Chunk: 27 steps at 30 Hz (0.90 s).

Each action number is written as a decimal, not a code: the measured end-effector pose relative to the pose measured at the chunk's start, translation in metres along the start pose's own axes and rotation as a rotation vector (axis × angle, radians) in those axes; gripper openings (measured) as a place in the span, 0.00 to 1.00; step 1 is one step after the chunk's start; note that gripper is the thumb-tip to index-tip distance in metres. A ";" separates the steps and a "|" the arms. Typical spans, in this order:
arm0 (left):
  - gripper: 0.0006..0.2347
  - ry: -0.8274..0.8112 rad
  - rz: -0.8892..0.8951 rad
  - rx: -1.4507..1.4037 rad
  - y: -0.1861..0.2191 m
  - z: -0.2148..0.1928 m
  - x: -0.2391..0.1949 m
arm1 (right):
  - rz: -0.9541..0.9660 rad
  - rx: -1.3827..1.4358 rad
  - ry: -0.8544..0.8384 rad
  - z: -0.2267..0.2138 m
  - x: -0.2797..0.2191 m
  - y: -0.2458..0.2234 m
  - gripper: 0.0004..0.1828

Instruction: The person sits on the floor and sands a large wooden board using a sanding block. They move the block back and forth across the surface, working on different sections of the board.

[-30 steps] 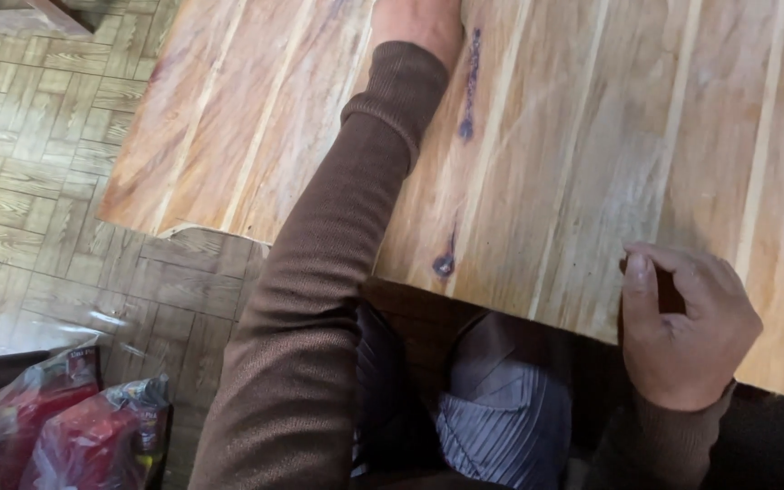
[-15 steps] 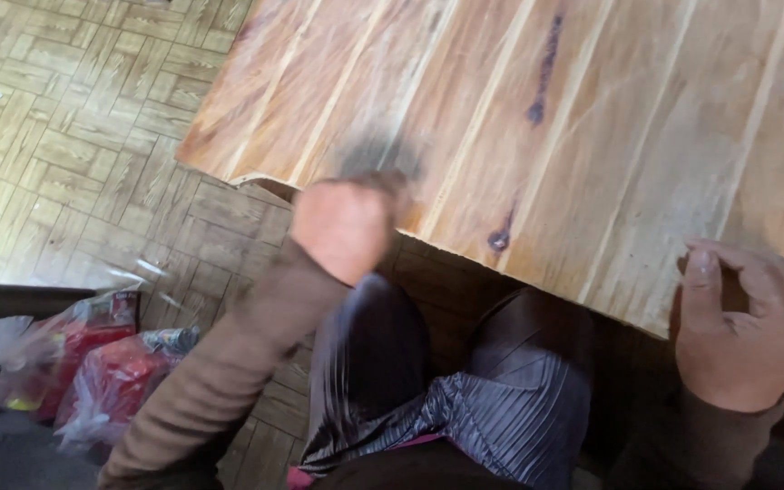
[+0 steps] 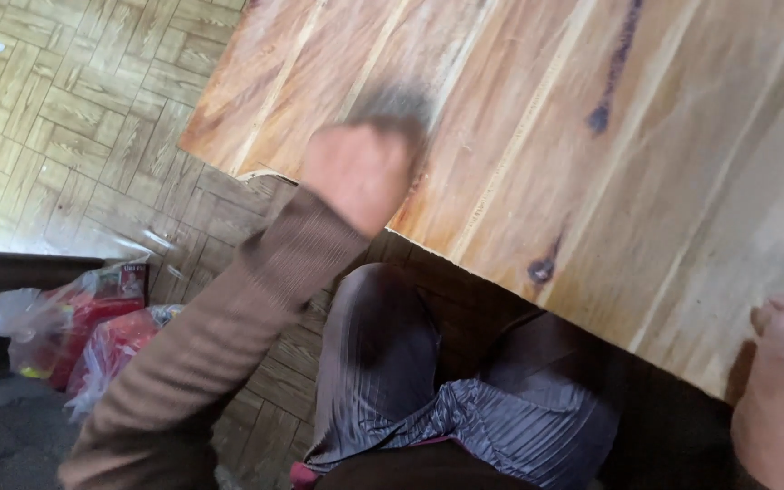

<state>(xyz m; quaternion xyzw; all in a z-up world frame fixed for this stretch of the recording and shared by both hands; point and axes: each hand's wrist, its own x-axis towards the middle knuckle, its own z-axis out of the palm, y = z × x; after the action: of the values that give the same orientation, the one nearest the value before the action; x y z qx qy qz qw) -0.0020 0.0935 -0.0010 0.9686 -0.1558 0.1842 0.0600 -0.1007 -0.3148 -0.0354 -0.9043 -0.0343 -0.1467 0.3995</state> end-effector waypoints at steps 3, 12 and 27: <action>0.12 -0.044 0.015 0.208 -0.020 0.046 0.057 | -0.064 -0.146 -0.054 -0.002 0.002 -0.011 0.20; 0.07 -0.005 0.022 0.218 -0.015 0.107 0.122 | 0.041 0.007 0.056 0.000 0.005 -0.014 0.16; 0.07 -0.075 -0.046 0.307 0.023 -0.032 -0.049 | 0.379 0.117 0.015 0.001 -0.008 -0.011 0.20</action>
<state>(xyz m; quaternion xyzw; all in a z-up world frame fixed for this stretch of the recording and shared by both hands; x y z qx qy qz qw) -0.0633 0.0906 0.0115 0.9759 -0.1057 0.1683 -0.0903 -0.1100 -0.3065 -0.0309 -0.8685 0.1312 -0.0735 0.4723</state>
